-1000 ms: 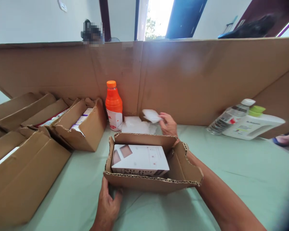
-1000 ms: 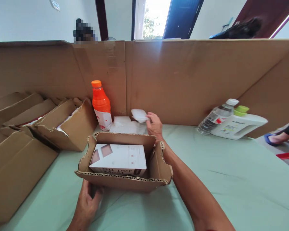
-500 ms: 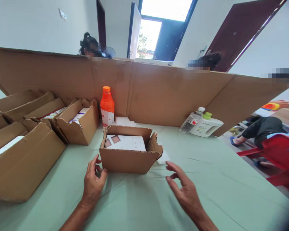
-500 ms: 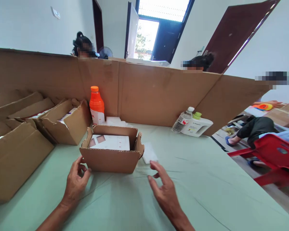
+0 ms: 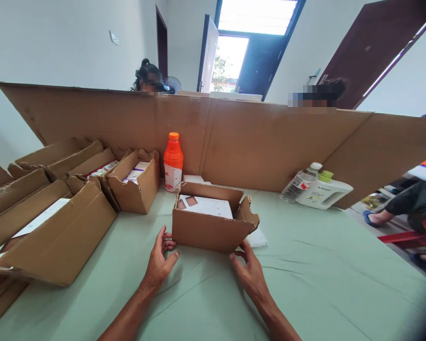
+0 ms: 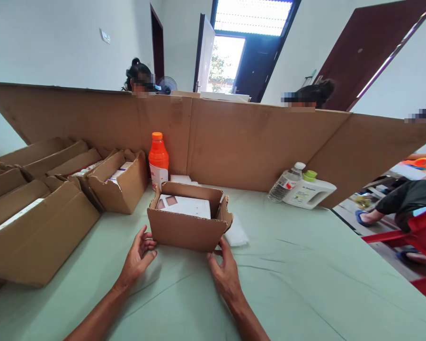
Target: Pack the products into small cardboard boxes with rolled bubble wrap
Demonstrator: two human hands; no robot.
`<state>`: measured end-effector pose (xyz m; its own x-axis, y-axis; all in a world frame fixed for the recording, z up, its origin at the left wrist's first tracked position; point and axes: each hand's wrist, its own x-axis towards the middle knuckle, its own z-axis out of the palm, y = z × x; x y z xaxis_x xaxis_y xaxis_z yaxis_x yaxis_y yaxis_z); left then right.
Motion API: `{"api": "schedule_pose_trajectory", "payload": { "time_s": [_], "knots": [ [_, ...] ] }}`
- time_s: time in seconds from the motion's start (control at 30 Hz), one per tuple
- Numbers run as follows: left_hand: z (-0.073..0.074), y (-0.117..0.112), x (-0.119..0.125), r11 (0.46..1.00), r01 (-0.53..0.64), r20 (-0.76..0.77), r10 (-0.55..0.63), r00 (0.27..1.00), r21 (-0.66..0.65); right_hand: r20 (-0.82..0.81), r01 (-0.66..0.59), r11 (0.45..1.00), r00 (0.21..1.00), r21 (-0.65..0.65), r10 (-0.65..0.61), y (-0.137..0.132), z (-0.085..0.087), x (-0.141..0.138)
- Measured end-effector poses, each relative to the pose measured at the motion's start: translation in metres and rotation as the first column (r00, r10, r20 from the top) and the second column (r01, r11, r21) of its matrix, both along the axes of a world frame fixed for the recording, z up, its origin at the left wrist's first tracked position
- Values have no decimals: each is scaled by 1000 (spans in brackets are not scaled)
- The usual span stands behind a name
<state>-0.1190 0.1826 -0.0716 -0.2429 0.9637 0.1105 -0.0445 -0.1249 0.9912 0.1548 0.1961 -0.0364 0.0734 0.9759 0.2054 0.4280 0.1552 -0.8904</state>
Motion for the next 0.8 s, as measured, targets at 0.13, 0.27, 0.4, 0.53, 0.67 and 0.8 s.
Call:
{"api": "schedule_pose_trajectory", "payload": {
  "time_s": [0.13, 0.27, 0.4, 0.53, 0.67, 0.8],
  "knots": [
    [1, -2, -1, 992, 121, 107, -123, 987, 26, -100, -27, 999, 995, 19, 29, 4, -6, -6],
    [3, -4, -3, 977, 206, 147, -211, 966, 51, -144, -69, 997, 987, 34, 73, 4, -5, -7],
    [3, -5, -6, 959, 279, 134, -285, 949, 56, -137, -89, 995, 986, 49, 95, 5, -3, -8],
    [8, -2, -8, 945, 325, 142, -327, 934, 34, -71, -84, 992, 993, 96, 91, 6, 1, -3],
    [13, -2, -8, 968, 250, 123, -249, 961, 15, 173, -4, 974, 984, 225, -36, 4, 16, 31],
    [16, -2, -9, 979, 202, 125, -197, 973, -31, 407, 17, 962, 904, 272, -131, 14, 32, 64]
  ]
}}
